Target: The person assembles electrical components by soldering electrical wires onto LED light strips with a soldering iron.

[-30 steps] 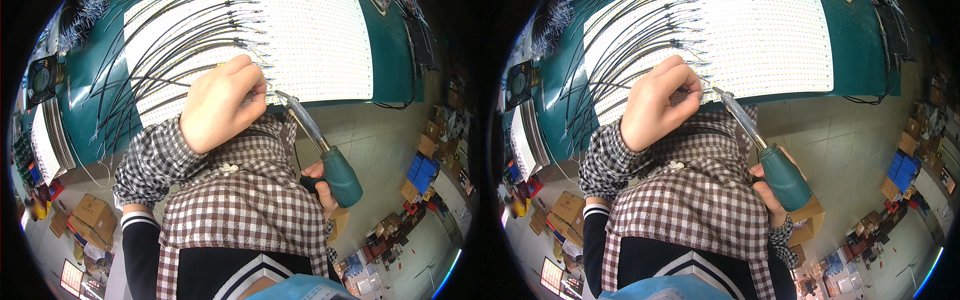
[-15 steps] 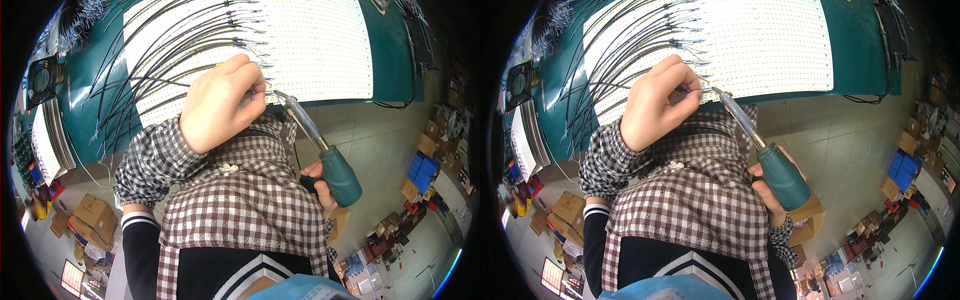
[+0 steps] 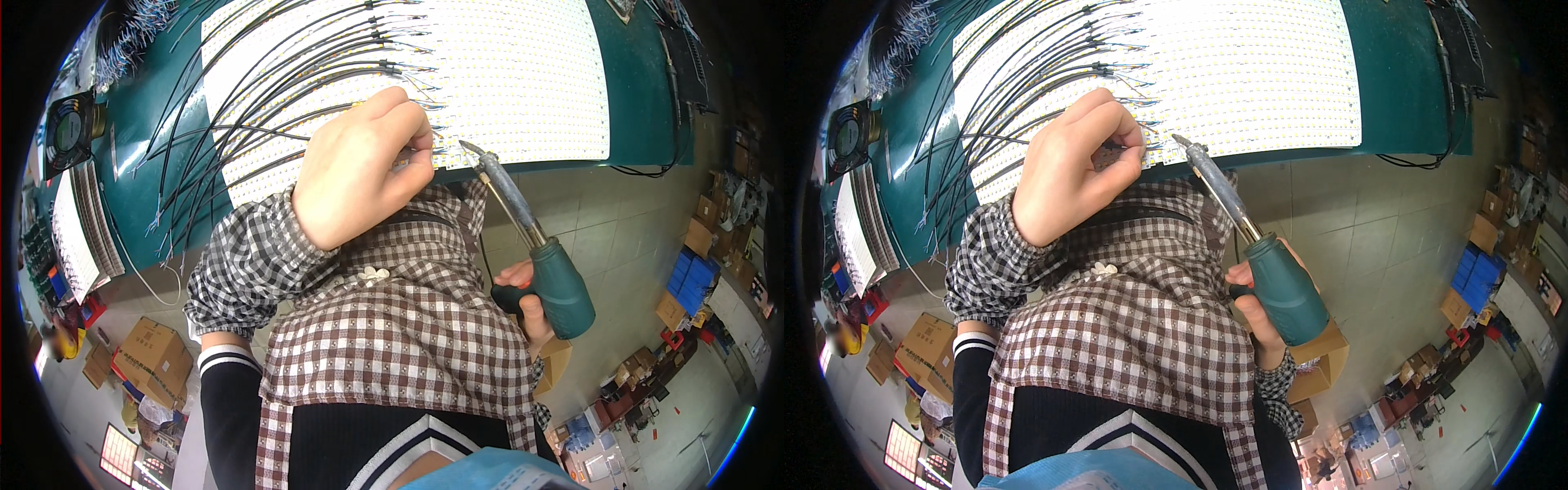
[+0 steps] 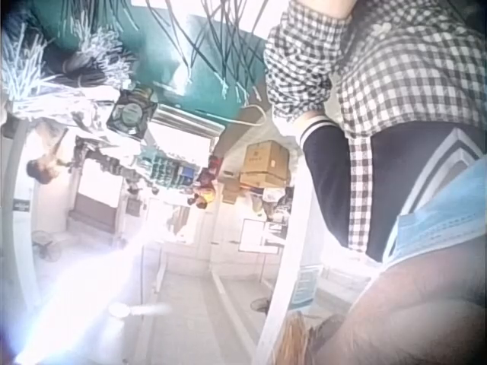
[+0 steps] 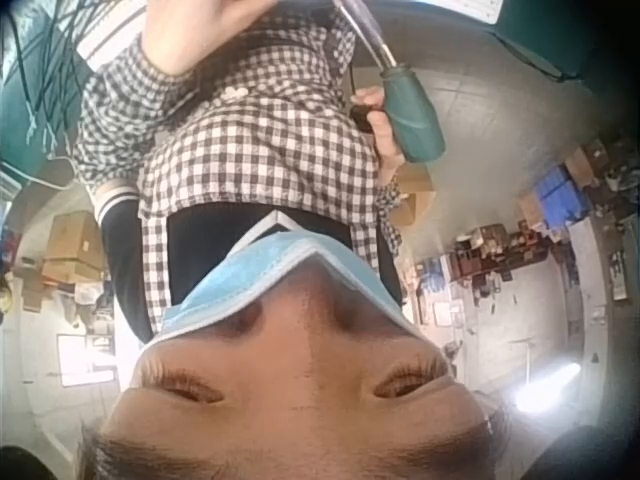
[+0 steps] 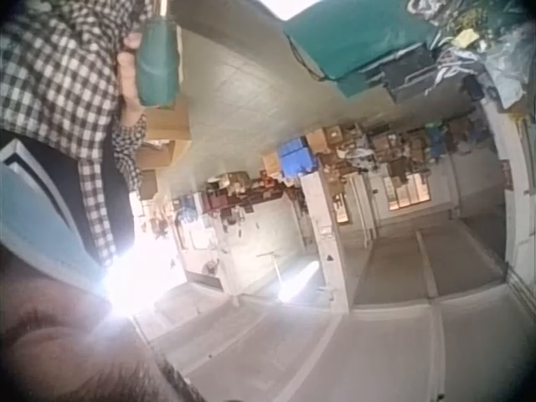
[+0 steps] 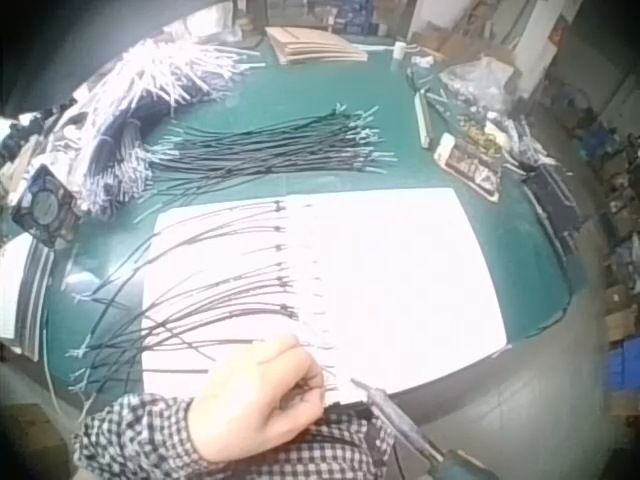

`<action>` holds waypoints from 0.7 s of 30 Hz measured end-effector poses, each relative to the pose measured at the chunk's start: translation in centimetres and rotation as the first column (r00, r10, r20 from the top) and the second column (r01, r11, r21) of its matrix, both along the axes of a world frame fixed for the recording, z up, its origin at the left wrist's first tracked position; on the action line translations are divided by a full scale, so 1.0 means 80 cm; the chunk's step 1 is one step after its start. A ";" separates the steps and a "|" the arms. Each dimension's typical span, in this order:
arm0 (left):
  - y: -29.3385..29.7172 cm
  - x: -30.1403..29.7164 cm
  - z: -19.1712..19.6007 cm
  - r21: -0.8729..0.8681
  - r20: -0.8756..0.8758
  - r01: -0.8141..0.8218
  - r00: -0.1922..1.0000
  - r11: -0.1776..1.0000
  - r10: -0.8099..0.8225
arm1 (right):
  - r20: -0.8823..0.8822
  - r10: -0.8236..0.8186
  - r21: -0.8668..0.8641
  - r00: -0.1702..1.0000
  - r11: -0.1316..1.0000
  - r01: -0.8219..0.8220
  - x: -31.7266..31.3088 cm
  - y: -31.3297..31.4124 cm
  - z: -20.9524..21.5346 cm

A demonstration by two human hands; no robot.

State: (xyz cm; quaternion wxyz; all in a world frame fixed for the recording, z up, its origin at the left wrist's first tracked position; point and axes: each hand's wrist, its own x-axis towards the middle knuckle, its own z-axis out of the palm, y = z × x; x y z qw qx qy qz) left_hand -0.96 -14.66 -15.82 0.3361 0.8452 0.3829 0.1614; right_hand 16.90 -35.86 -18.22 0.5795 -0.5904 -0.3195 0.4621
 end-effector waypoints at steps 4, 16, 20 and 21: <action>0.001 -0.001 0.001 0.001 -0.011 0.010 1.000 1.000 -0.010 | 0.005 -0.016 -0.043 1.000 0.999 0.016 0.002 -0.001 0.001; -0.003 -0.004 -0.001 0.149 -0.063 0.119 0.992 0.982 -0.111 | 0.039 -0.001 -0.121 0.999 0.993 0.006 0.009 -0.009 -0.003; -0.005 0.003 -0.007 0.105 0.019 0.063 0.998 0.992 -0.066 | 0.035 -0.020 -0.126 0.999 0.992 0.025 0.007 -0.008 -0.002; -0.006 0.004 -0.010 0.092 0.043 0.019 0.999 0.996 -0.023 | 0.038 -0.025 -0.112 0.999 0.993 0.029 0.006 -0.008 -0.003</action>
